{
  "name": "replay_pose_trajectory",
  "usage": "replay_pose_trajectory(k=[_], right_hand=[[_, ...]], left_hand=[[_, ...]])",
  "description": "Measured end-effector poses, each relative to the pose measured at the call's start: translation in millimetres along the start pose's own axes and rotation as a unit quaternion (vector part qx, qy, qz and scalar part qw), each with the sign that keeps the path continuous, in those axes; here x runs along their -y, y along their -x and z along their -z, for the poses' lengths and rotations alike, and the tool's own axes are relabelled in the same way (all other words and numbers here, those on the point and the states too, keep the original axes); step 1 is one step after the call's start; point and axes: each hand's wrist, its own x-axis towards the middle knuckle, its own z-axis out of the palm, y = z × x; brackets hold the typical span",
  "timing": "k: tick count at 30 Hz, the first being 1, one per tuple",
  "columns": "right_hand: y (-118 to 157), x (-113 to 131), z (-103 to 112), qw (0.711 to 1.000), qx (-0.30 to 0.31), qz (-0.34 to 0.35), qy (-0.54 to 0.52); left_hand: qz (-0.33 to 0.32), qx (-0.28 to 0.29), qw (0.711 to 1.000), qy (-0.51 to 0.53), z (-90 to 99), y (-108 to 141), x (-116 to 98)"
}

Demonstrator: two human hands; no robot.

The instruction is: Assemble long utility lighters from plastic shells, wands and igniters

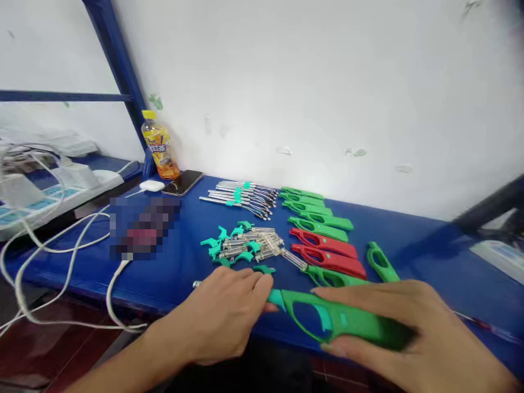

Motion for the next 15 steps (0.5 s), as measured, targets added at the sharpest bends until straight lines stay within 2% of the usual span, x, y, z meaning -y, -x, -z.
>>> replay_pose_trajectory(k=[2,5,10,15], right_hand=[[-1.4,7.8,1.0,0.995,0.084,-0.014,-0.048],[0.0,12.3,-4.5,0.976,0.168,-0.075,-0.119],[11.3,4.8,-26.8,0.943,0.167,-0.207,-0.199],[12.9,6.8,-41.1,0.887,0.162,-0.276,-0.334]], left_hand=[[-0.013,0.032,0.999,0.0,-6.3,-3.8,-4.1],[-0.032,0.055,0.998,-0.013,-14.0,-7.5,-7.4],[-0.055,0.043,0.997,-0.04,-23.0,-9.0,-1.7],[-0.084,0.048,0.994,-0.054,-30.0,-8.5,5.9]])
